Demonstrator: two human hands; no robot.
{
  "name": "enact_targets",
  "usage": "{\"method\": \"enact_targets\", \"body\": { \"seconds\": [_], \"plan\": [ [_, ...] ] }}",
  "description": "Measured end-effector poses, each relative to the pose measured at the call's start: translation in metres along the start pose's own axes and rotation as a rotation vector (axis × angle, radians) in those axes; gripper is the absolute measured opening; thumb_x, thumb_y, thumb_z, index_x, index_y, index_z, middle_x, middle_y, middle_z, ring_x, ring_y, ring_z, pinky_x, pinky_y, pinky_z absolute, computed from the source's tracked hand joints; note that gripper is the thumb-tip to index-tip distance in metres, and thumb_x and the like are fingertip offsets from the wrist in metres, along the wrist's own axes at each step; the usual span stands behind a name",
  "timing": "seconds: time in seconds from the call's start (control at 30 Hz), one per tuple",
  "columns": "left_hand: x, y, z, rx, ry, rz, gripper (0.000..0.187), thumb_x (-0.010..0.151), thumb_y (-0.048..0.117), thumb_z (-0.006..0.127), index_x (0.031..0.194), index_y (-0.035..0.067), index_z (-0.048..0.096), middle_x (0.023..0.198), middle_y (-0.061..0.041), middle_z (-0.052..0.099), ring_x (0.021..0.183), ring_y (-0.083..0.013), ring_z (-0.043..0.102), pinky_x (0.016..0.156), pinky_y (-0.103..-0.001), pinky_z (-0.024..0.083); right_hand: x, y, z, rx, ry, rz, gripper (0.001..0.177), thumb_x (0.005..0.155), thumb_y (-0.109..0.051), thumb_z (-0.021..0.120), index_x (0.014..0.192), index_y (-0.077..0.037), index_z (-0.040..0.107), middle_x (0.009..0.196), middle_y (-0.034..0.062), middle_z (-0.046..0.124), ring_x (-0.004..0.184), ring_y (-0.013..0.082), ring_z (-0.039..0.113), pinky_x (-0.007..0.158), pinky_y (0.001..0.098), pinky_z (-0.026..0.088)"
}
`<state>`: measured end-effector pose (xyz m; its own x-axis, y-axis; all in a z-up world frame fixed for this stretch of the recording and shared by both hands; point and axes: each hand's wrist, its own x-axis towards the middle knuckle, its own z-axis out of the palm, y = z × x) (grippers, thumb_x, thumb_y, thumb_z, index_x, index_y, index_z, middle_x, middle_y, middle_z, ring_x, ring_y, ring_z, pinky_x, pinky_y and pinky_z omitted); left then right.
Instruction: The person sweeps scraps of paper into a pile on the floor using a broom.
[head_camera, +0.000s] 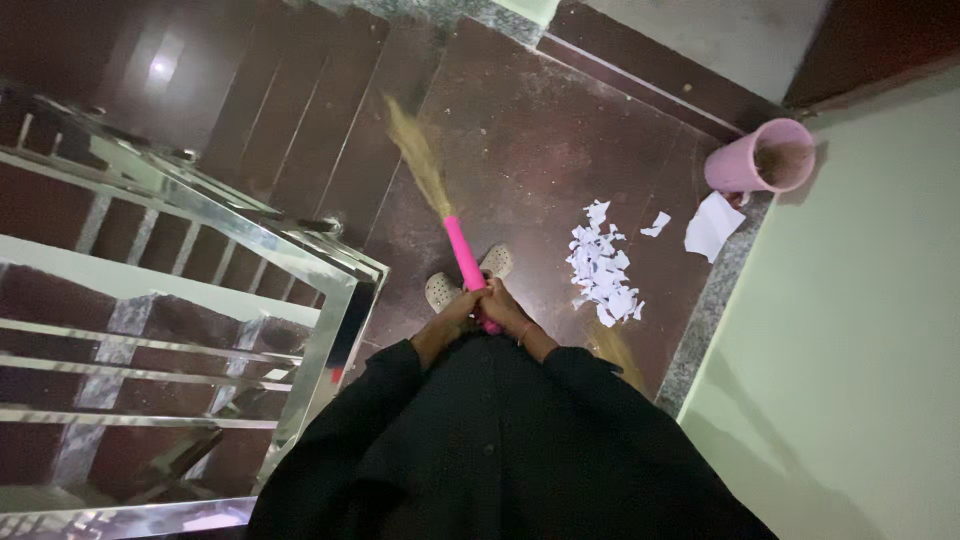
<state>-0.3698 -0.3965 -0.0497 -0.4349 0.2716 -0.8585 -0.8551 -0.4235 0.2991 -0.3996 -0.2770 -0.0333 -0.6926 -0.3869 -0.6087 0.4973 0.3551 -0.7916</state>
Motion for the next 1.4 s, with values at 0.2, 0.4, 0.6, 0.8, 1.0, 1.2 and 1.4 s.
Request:
{"method": "enact_targets", "body": {
  "seconds": [0.2, 0.4, 0.6, 0.8, 1.0, 1.2, 1.4],
  "plan": [
    [0.002, 0.02, 0.003, 0.017, 0.104, -0.075, 0.034, 0.094, 0.04, 0.065, 0.118, 0.016, 0.06, 0.094, 0.0, 0.065, 0.082, -0.0163, 0.064, 0.07, -0.038, 0.057, 0.015, -0.012, 0.001, 0.236, -0.064, 0.019, 0.02, 0.099, -0.016, 0.058, 0.1, 0.002, 0.066, 0.079, 0.0096, 0.068, 0.06, 0.0184, 0.065, 0.051, 0.0335, 0.055],
    [0.006, 0.022, 0.011, -0.039, -0.148, -0.126, 0.033, 0.099, 0.047, 0.065, 0.103, 0.014, 0.064, 0.077, 0.002, 0.062, 0.069, -0.0148, 0.061, 0.062, -0.031, 0.055, 0.008, -0.004, -0.012, 0.333, 0.287, 0.352, 0.032, 0.103, -0.022, 0.056, 0.091, 0.005, 0.069, 0.069, 0.0116, 0.069, 0.054, 0.0202, 0.068, 0.05, 0.0352, 0.056],
    [0.013, 0.031, 0.017, 0.239, -0.202, -0.148, 0.035, 0.096, 0.051, 0.061, 0.106, 0.018, 0.067, 0.088, 0.001, 0.067, 0.079, -0.0162, 0.064, 0.072, -0.032, 0.05, 0.008, -0.001, -0.038, 0.675, 0.502, 0.309, 0.023, 0.095, -0.014, 0.059, 0.084, 0.005, 0.062, 0.066, 0.0158, 0.064, 0.051, 0.0245, 0.065, 0.044, 0.0412, 0.056],
    [0.014, 0.043, 0.02, 0.272, -0.284, -0.087, 0.047, 0.096, 0.058, 0.054, 0.103, 0.014, 0.069, 0.095, -0.003, 0.071, 0.087, -0.0191, 0.068, 0.085, -0.035, 0.051, 0.01, -0.005, -0.049, 0.563, 0.632, 0.344, 0.053, 0.082, -0.001, 0.07, 0.118, -0.003, 0.031, 0.081, 0.0123, 0.06, 0.06, 0.0237, 0.063, 0.046, 0.043, 0.056],
    [0.019, 0.047, 0.025, 0.183, -0.267, -0.096, 0.051, 0.101, 0.061, 0.057, 0.109, 0.01, 0.062, 0.091, -0.005, 0.062, 0.084, -0.022, 0.061, 0.082, -0.038, 0.049, 0.013, -0.007, -0.047, 0.363, 0.443, 0.321, 0.045, 0.098, -0.026, 0.068, 0.125, -0.007, 0.037, 0.086, 0.0147, 0.063, 0.059, 0.0202, 0.061, 0.048, 0.0339, 0.051],
    [0.016, 0.051, 0.018, 0.077, -0.263, -0.058, 0.048, 0.095, 0.055, 0.062, 0.12, 0.013, 0.063, 0.096, 0.0, 0.06, 0.089, -0.0186, 0.058, 0.089, -0.038, 0.05, 0.039, -0.015, -0.054, 0.361, 0.058, 0.025, 0.048, 0.094, -0.01, 0.06, 0.137, -0.01, 0.039, 0.104, 0.0111, 0.067, 0.078, 0.0159, 0.072, 0.06, 0.0346, 0.062],
    [0.02, 0.057, 0.017, -0.004, -0.048, -0.154, 0.063, 0.09, 0.067, 0.064, 0.114, 0.009, 0.061, 0.094, -0.006, 0.063, 0.087, -0.0231, 0.062, 0.084, -0.039, 0.053, 0.068, -0.029, -0.044, 0.619, -0.022, 0.352, 0.028, 0.102, -0.025, 0.047, 0.125, -0.009, 0.045, 0.089, 0.0134, 0.063, 0.062, 0.0218, 0.064, 0.048, 0.0395, 0.055]
  ]
}}
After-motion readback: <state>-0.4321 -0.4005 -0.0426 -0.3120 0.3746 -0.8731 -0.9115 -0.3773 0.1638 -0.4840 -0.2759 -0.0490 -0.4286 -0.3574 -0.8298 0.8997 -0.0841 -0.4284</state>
